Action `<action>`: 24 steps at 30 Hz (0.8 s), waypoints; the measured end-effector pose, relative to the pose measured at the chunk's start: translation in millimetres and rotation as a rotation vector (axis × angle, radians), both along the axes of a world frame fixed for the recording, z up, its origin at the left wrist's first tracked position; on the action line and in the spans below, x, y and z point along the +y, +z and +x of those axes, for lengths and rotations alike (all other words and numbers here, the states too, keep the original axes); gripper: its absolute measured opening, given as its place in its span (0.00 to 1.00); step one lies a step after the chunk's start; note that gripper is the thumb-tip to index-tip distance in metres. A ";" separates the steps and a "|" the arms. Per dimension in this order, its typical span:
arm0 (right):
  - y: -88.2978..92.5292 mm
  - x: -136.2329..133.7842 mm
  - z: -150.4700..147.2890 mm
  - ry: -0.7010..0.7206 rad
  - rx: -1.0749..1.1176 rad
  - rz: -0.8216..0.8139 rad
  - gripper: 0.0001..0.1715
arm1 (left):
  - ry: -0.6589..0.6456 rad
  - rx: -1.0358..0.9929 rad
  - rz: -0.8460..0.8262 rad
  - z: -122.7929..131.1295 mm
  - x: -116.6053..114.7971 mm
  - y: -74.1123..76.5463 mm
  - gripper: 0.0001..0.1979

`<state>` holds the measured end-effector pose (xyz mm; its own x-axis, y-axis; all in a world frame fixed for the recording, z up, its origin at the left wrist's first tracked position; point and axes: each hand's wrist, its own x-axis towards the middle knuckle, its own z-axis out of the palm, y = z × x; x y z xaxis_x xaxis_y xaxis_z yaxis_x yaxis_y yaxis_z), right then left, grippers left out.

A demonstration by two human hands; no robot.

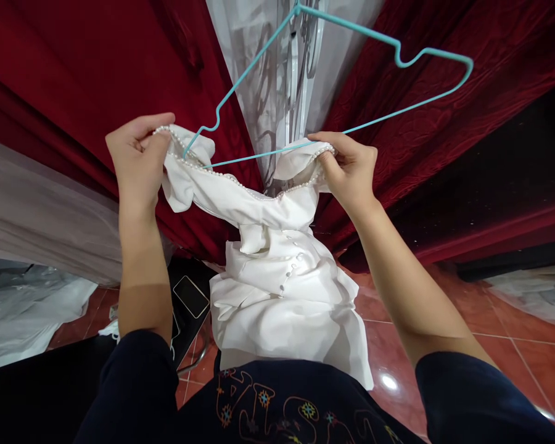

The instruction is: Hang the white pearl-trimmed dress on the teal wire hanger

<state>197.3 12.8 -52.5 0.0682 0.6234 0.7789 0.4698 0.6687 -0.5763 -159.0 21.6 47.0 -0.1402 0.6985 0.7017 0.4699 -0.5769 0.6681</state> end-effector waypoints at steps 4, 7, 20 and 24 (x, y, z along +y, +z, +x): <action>-0.3 1.0 -11.0 0.026 0.049 0.028 0.17 | -0.047 0.049 0.032 27.4 17.1 10.8 0.08; 1.3 0.9 -19.6 0.045 0.087 0.027 0.17 | -0.017 0.134 0.083 47.5 30.6 18.6 0.10; -1.2 4.6 -14.9 0.073 0.167 0.010 0.15 | -0.049 0.265 0.316 101.4 9.8 -22.4 0.15; -7.1 3.7 -24.7 0.010 0.171 0.017 0.16 | -0.277 0.512 0.198 117.0 2.6 -49.5 0.20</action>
<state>172.6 16.5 -59.7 0.1949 0.6112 0.7671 0.3590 0.6834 -0.6357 -42.0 24.2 -2.5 0.4175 0.5099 0.7521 0.5176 -0.8138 0.2644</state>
